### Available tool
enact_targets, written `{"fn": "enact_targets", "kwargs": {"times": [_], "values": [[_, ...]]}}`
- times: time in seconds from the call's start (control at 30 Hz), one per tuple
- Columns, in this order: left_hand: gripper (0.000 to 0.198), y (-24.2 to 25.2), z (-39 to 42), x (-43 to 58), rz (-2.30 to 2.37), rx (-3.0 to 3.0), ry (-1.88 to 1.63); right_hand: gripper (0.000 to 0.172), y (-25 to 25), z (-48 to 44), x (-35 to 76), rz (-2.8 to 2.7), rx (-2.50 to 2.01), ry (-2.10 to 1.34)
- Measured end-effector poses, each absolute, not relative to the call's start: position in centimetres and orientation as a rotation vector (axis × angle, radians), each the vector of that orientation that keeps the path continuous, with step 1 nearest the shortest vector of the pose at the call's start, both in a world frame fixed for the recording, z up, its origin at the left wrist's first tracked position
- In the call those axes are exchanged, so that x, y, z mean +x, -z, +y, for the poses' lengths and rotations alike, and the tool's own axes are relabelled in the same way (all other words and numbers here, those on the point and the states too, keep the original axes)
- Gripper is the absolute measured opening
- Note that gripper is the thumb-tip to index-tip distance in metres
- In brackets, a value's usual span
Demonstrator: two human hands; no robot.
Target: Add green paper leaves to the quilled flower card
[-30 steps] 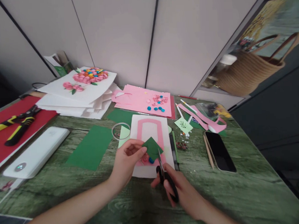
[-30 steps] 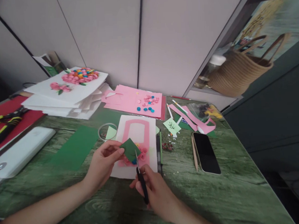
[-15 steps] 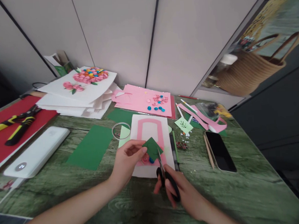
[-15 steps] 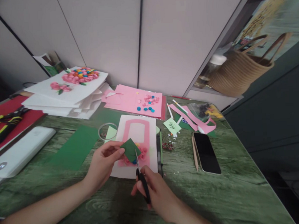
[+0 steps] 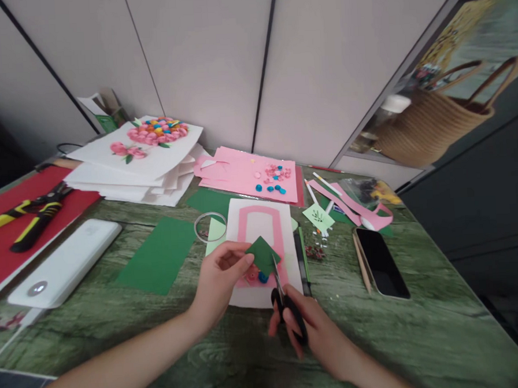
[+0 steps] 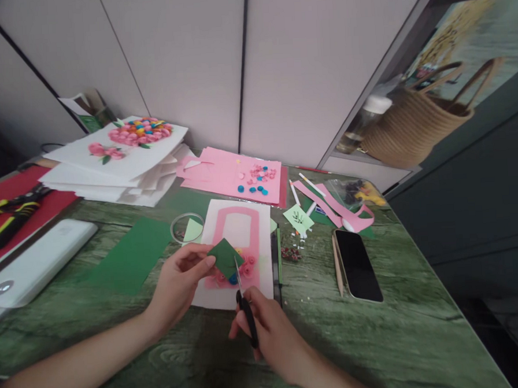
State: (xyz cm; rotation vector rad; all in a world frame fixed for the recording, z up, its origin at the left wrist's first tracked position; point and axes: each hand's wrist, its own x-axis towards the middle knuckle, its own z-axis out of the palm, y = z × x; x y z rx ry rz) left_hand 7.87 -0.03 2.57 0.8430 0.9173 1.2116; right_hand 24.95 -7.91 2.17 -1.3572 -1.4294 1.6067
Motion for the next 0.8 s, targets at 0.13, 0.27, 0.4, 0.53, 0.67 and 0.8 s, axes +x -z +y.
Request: {"fn": "enact_targets", "kwargs": {"times": [0.13, 0.27, 0.4, 0.53, 0.67, 0.8], "values": [[0.019, -2.57, -0.02, 7.93, 0.925, 0.832, -1.228, 0.04, -2.16, -7.82, 24.8, -1.427, -1.38, -1.6], [0.024, -2.51, -0.09, 7.86, 0.931, 0.828, -1.226, 0.037, -2.11, -7.78, 24.76, -1.412, -1.38, -1.595], [0.021, -2.55, -0.22, 7.81, 0.914, 0.815, -1.218, 0.036, -2.0, -7.85, 24.83, -1.401, -1.367, -1.602], [0.02, -2.62, -0.25, 7.84, 0.902, 0.809, -1.22, 0.035, -1.83, -7.95, 24.84, -1.37, -1.355, -1.603], [0.018, -2.51, -0.19, 7.84, 0.903, 0.823, -1.222, 0.033, -1.68, -7.93, 24.79, -1.38, -1.378, -1.587], [0.019, -2.44, -0.22, 7.77, 0.897, 0.837, -1.226, 0.032, -1.56, -7.86, 24.75, -1.387, -1.4, -1.569]]}}
